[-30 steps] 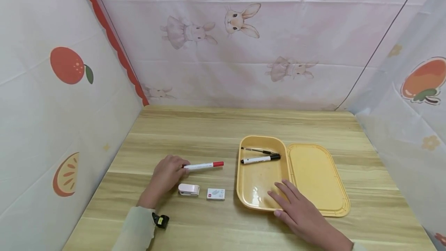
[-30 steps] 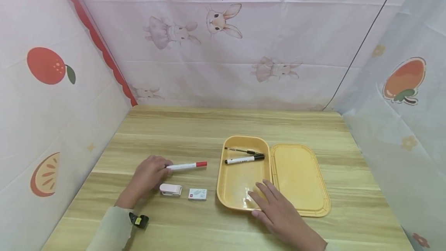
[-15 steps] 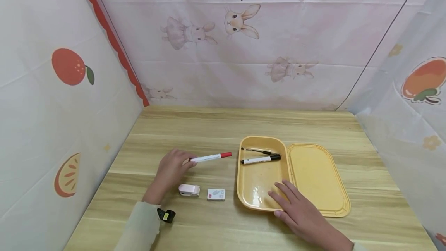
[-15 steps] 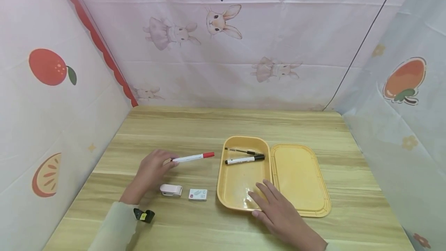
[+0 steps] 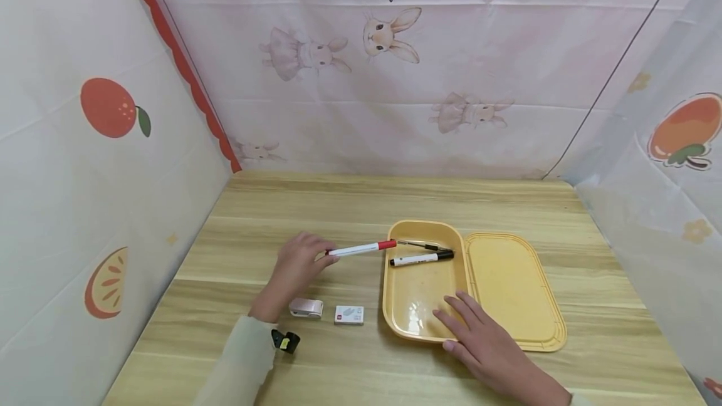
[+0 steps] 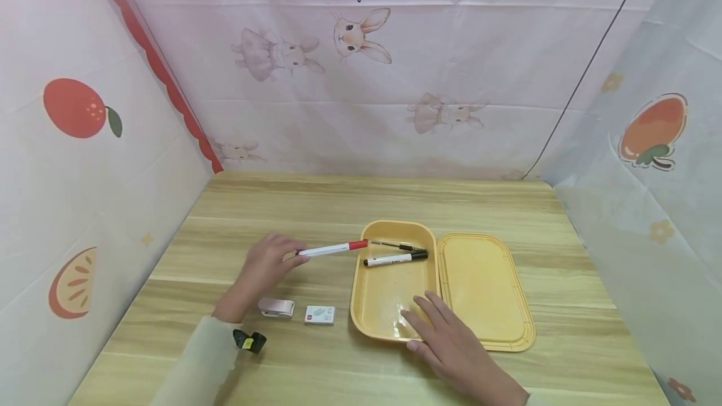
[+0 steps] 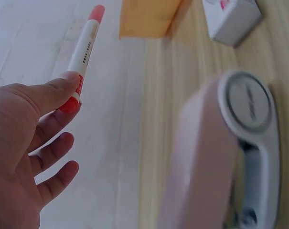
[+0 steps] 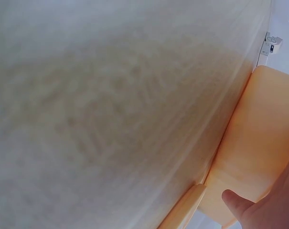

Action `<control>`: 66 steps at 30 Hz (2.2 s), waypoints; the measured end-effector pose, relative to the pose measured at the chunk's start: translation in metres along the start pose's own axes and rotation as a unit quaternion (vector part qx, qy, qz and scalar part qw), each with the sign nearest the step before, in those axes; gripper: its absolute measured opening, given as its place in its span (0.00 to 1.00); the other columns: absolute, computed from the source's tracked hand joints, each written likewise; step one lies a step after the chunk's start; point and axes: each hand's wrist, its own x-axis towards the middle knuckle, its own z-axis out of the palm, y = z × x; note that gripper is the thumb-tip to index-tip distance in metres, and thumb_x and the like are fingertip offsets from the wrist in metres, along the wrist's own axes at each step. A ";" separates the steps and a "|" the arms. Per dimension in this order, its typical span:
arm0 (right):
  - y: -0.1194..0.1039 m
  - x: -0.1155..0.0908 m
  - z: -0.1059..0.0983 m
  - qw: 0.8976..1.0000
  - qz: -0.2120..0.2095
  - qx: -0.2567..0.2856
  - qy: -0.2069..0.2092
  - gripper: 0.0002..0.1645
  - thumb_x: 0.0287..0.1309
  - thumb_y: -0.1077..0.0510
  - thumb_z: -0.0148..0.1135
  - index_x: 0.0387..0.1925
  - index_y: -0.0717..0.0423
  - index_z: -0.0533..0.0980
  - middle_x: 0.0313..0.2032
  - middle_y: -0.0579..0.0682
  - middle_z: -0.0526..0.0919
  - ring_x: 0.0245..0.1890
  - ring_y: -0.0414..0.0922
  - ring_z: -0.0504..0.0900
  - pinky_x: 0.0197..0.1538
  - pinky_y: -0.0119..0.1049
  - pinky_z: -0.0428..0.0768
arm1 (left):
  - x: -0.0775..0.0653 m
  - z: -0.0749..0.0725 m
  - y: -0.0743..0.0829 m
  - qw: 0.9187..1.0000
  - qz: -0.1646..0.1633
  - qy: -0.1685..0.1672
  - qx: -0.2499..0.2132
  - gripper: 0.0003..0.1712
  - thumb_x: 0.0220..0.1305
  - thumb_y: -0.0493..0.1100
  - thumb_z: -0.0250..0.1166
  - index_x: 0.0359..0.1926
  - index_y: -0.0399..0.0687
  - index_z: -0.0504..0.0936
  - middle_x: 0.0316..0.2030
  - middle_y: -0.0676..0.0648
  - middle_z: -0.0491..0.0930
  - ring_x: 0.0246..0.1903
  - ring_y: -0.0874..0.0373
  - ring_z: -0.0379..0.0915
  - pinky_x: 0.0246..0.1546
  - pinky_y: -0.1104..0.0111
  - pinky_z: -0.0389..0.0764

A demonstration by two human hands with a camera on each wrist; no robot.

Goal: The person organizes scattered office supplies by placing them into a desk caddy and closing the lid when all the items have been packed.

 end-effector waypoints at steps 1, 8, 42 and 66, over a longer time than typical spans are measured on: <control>0.000 0.000 0.000 1.000 0.000 -0.001 0.000 0.32 0.69 0.43 0.59 0.72 0.42 0.68 0.71 0.53 0.69 0.74 0.55 0.60 0.75 0.22 0.35 | 0.002 0.001 0.002 1.000 0.001 -0.001 -0.001 0.12 0.62 0.51 0.72 0.46 0.58 0.89 0.40 0.58 0.86 0.44 0.58 0.74 0.43 0.61 0.76; 0.000 0.000 0.000 1.000 -0.001 -0.001 -0.001 0.32 0.70 0.44 0.58 0.72 0.42 0.68 0.71 0.53 0.68 0.74 0.55 0.59 0.75 0.22 0.33 | 0.015 0.004 0.018 1.000 0.012 0.007 0.005 0.12 0.61 0.52 0.73 0.45 0.60 0.89 0.43 0.57 0.87 0.41 0.60 0.73 0.42 0.61 0.75; 0.001 0.000 0.001 1.000 0.006 0.001 -0.003 0.32 0.69 0.43 0.59 0.72 0.40 0.68 0.71 0.52 0.68 0.75 0.55 0.59 0.71 0.25 0.40 | 0.046 0.053 0.074 0.993 0.073 -0.083 0.048 0.13 0.69 0.59 0.63 0.46 0.64 0.88 0.47 0.59 0.86 0.43 0.61 0.69 0.51 0.62 0.72; 0.001 0.000 0.001 1.000 0.007 0.002 -0.007 0.32 0.70 0.42 0.58 0.73 0.39 0.67 0.71 0.52 0.68 0.74 0.56 0.59 0.75 0.22 0.33 | 0.058 0.082 0.091 0.982 0.123 -0.069 0.126 0.09 0.68 0.59 0.65 0.39 0.66 0.89 0.38 0.62 0.86 0.37 0.59 0.63 0.48 0.59 0.62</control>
